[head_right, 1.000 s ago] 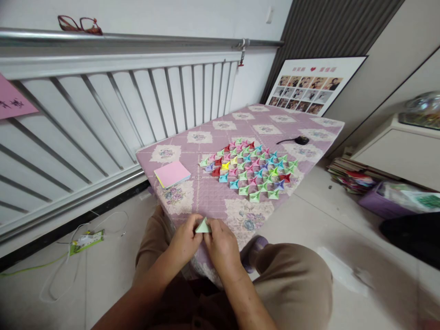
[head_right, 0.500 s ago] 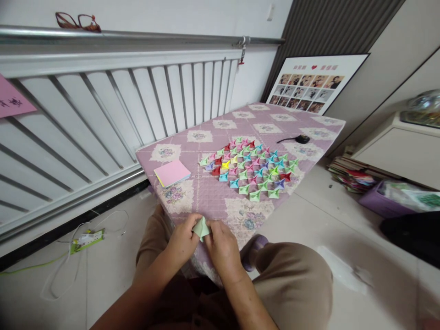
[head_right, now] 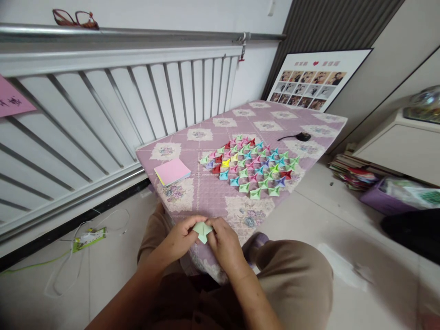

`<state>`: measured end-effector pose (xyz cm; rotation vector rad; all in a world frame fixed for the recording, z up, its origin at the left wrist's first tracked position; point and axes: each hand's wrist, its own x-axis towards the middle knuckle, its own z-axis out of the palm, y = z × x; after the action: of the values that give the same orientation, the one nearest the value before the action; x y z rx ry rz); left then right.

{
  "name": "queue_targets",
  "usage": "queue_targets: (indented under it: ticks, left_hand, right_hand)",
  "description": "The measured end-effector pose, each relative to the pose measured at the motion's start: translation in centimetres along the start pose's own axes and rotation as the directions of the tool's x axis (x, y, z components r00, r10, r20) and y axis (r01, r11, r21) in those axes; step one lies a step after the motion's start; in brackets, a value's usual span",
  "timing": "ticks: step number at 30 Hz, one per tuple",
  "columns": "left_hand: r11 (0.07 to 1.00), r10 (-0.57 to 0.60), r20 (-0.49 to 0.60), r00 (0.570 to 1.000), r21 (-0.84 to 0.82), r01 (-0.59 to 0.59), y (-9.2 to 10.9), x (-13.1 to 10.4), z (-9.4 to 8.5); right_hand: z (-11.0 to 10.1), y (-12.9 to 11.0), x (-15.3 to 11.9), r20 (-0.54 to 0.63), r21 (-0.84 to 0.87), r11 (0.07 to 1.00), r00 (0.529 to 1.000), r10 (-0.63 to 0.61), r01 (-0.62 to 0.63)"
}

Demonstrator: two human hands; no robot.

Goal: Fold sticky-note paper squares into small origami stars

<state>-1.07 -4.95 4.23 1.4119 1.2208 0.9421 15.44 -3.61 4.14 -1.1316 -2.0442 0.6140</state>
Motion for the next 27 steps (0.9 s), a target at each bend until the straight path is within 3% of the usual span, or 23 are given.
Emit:
queue_targets:
  ticks: [7, 15, 20, 27]
  left_hand:
    - [0.967, -0.059, 0.138, 0.989, -0.237, 0.091, 1.1, -0.3, -1.0]
    - [0.916, -0.117, 0.13, 0.985, -0.368, 0.158, 1.4, -0.5, -1.5]
    - [0.906, -0.101, 0.183, 0.978, -0.39, 0.166, 1.1, -0.4, -1.7]
    - [0.941, -0.053, 0.276, 0.96, -0.307, 0.141, 1.6, -0.7, -2.3]
  right_hand:
    - [-1.3, -0.5, 0.4, 0.095, 0.152, 0.984, 0.992, 0.082, -0.096]
    - [-1.5, 0.1, -0.1, 0.198, 0.354, 0.901, 0.962, 0.189, -0.25]
    - [-1.7, -0.1, 0.0, 0.211, 0.46, 0.847, 0.959, 0.189, -0.268]
    - [-1.8, -0.3, 0.1, 0.223, 0.482, 0.817, 0.946, 0.236, -0.317]
